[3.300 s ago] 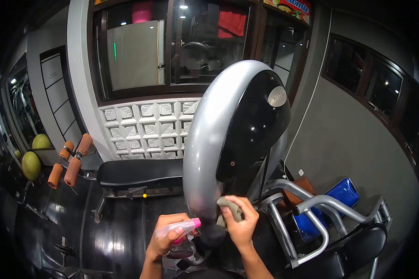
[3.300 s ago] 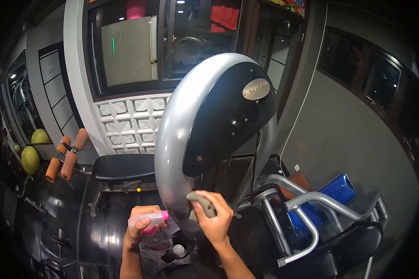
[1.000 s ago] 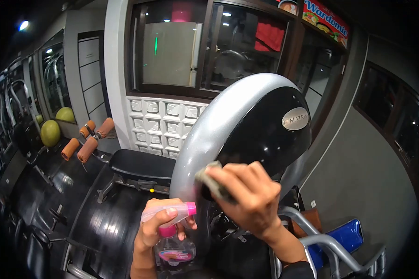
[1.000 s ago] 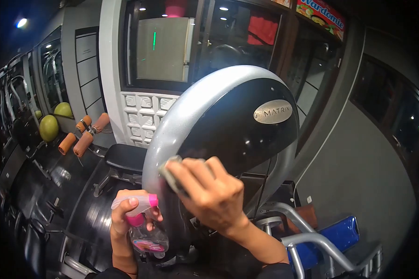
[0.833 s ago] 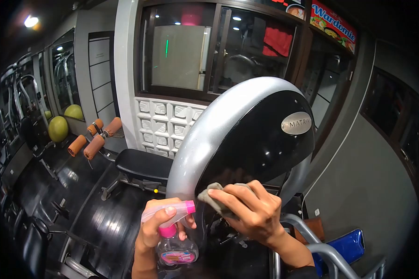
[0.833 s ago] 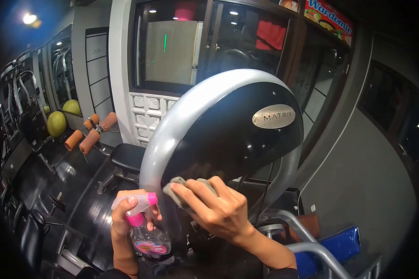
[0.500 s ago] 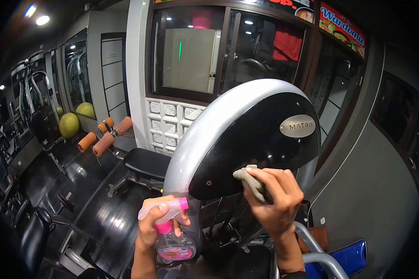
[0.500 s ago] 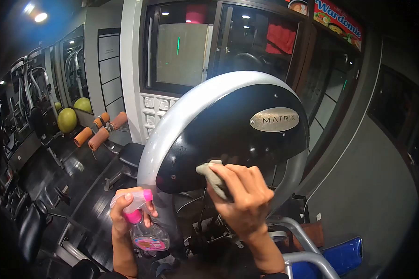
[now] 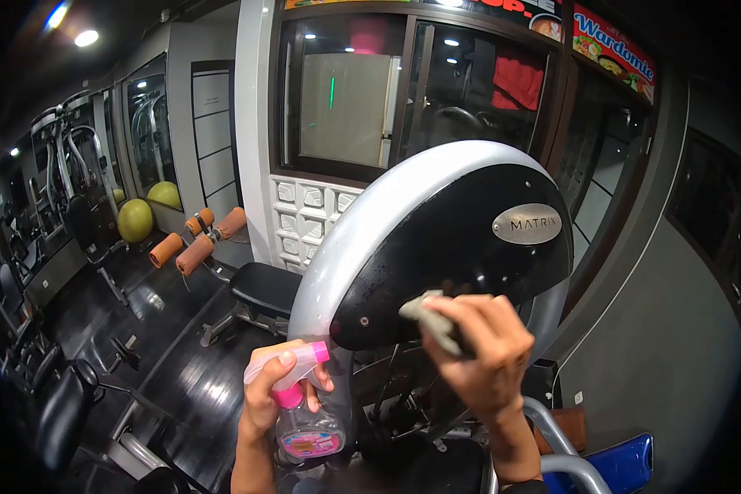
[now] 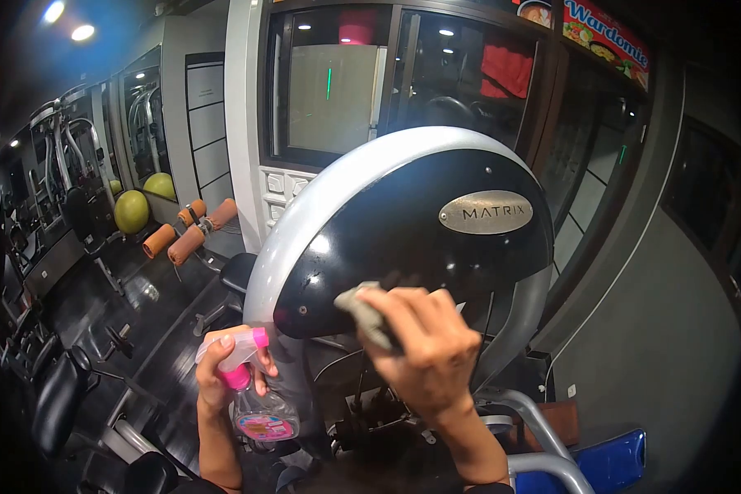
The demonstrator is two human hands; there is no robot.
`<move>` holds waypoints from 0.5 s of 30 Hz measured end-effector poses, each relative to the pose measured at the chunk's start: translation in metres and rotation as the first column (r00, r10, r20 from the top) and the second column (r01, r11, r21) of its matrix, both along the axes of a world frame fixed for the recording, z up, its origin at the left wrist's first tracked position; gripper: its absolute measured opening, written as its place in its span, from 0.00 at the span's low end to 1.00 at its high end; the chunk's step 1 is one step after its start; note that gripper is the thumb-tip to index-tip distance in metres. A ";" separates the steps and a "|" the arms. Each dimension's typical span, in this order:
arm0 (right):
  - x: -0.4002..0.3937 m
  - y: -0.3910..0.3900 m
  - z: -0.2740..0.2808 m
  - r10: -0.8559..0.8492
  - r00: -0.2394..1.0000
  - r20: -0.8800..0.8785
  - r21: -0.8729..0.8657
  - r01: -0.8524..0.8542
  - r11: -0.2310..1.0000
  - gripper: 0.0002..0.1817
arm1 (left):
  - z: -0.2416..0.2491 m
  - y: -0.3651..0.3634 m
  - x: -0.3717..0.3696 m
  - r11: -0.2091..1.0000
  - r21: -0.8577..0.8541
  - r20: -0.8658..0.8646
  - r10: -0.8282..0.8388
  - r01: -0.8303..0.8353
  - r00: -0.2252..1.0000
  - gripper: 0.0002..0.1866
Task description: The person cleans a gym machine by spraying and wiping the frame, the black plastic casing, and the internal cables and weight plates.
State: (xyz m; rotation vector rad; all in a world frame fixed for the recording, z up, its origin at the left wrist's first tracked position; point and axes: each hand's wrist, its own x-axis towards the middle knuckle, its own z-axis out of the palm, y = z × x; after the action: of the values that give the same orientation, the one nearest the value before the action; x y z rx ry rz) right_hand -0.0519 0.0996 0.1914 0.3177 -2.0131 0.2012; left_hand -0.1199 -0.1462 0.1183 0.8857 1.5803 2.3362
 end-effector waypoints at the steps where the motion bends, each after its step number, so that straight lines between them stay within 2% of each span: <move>1: -0.002 0.004 0.004 -0.023 0.999 -0.023 -0.027 0.022 0.999 0.19 | 0.000 -0.001 0.000 1.000 -0.005 -0.004 -0.007 0.007 1.000 0.28; 6: -0.013 -0.016 0.012 -0.093 0.993 -0.080 -0.065 0.088 0.994 0.18 | 0.006 -0.002 0.003 0.999 -0.037 -0.022 0.013 -0.014 1.000 0.29; 12: -0.018 -0.045 0.000 0.037 0.999 0.019 0.148 -0.039 0.988 0.19 | 0.027 -0.012 -0.008 0.998 -0.071 -0.056 -0.006 0.002 0.998 0.30; 14: -0.018 -0.033 0.011 0.120 0.988 0.100 0.094 -0.129 0.987 0.19 | 0.032 -0.010 -0.018 0.999 -0.046 -0.187 0.017 -0.027 0.982 0.31; 15: -0.019 -0.026 0.018 0.126 0.986 0.110 0.068 -0.134 0.989 0.19 | 0.036 -0.012 -0.022 0.997 -0.075 -0.189 0.013 -0.028 0.982 0.32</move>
State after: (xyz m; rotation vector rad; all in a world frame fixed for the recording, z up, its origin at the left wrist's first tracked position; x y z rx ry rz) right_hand -0.0708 0.0736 0.2092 0.4964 -2.1097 0.2282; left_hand -0.1420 -0.1578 0.1544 1.1065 1.7465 2.2439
